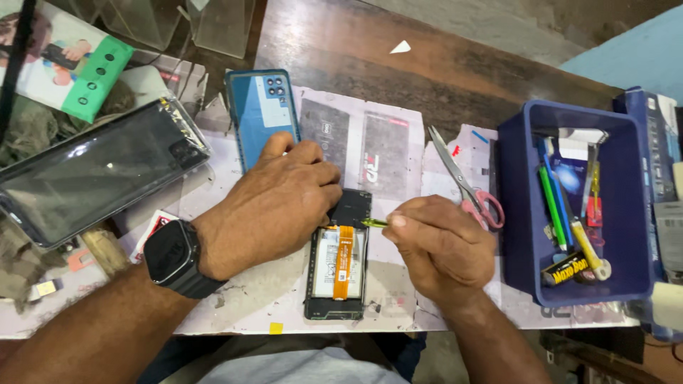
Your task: The person works on a disassembled smartphone at a cluttered workbench. They cut a small adhesive strip from a package using scissors, then use a green screwdriver to remove screws from the phone's internal frame. The person also applies a liquid from a spray bottle onto the phone's internal components.
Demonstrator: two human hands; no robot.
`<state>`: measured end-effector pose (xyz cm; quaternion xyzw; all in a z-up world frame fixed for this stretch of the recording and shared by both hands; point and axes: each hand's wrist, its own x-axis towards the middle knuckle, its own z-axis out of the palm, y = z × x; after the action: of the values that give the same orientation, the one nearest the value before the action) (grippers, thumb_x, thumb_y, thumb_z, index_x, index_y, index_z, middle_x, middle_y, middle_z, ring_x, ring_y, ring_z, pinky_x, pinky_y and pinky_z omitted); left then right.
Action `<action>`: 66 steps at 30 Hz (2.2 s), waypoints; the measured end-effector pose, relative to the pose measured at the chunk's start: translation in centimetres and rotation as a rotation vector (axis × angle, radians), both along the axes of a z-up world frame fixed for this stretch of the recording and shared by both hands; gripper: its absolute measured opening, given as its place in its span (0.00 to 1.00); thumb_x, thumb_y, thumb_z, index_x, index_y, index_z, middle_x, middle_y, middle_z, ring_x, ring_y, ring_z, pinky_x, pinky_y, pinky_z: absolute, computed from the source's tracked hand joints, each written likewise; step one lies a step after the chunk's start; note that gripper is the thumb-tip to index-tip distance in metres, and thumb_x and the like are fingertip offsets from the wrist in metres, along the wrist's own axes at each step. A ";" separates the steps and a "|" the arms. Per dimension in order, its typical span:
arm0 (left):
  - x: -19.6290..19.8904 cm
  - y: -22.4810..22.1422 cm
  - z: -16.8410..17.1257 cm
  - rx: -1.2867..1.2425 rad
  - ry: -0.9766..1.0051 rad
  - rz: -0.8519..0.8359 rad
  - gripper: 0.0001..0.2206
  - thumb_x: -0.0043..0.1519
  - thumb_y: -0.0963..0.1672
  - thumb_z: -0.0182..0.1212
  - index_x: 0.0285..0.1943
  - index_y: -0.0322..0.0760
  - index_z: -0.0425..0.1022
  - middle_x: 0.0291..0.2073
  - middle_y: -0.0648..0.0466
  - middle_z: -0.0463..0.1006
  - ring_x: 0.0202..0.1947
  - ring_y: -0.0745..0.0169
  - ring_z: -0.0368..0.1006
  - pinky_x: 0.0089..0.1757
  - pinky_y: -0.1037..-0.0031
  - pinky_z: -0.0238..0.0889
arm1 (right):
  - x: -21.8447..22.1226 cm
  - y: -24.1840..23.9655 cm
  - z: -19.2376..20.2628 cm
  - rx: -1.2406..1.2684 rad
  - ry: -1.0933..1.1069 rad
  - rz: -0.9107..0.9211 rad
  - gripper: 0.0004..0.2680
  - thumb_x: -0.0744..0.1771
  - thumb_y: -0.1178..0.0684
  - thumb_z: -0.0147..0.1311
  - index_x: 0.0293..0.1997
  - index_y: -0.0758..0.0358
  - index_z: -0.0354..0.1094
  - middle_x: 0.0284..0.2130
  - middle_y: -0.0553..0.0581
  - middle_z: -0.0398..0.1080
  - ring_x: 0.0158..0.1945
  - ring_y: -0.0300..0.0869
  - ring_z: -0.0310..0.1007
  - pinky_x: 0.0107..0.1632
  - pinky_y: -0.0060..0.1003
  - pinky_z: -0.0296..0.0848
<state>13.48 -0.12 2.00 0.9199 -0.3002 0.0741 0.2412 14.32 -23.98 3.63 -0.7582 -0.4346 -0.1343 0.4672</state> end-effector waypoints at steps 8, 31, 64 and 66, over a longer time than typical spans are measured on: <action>0.0 0.0 -0.3 0.006 -0.015 -0.024 0.09 0.49 0.43 0.67 0.36 0.36 0.83 0.39 0.54 0.81 0.46 0.52 0.70 0.48 0.57 0.53 | 0.0 -0.2 0.0 -0.101 0.009 0.093 0.10 0.66 0.69 0.58 0.51 0.68 0.69 0.43 0.65 0.76 0.45 0.51 0.81 0.50 0.42 0.82; 15.0 -12.9 0.4 0.134 -0.203 -0.436 0.13 0.50 0.46 0.71 0.43 0.42 0.84 0.43 0.54 0.82 0.46 0.52 0.75 0.45 0.54 0.59 | -0.7 -0.4 -3.2 0.147 0.063 -0.082 0.10 0.70 0.64 0.58 0.58 0.64 0.67 0.42 0.61 0.77 0.42 0.46 0.81 0.45 0.36 0.81; -8.3 28.3 0.2 0.431 0.163 1.067 0.09 0.56 0.43 0.64 0.41 0.31 0.78 0.39 0.39 0.78 0.42 0.37 0.73 0.42 0.48 0.62 | -0.4 0.2 -4.2 0.118 -0.108 -0.083 0.11 0.66 0.70 0.62 0.52 0.67 0.68 0.38 0.63 0.76 0.40 0.44 0.80 0.43 0.33 0.79; -9.9 29.6 -0.2 0.430 0.201 1.103 0.10 0.55 0.44 0.65 0.41 0.32 0.78 0.40 0.40 0.78 0.43 0.39 0.72 0.44 0.48 0.60 | -0.1 0.0 -4.4 0.127 -0.105 -0.088 0.13 0.66 0.70 0.62 0.53 0.67 0.67 0.38 0.63 0.76 0.41 0.44 0.79 0.42 0.32 0.79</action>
<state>3.63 29.46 1.83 0.9707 0.2374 0.0383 0.0029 14.18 -24.02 -0.81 -0.7374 -0.4153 -0.2214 0.4845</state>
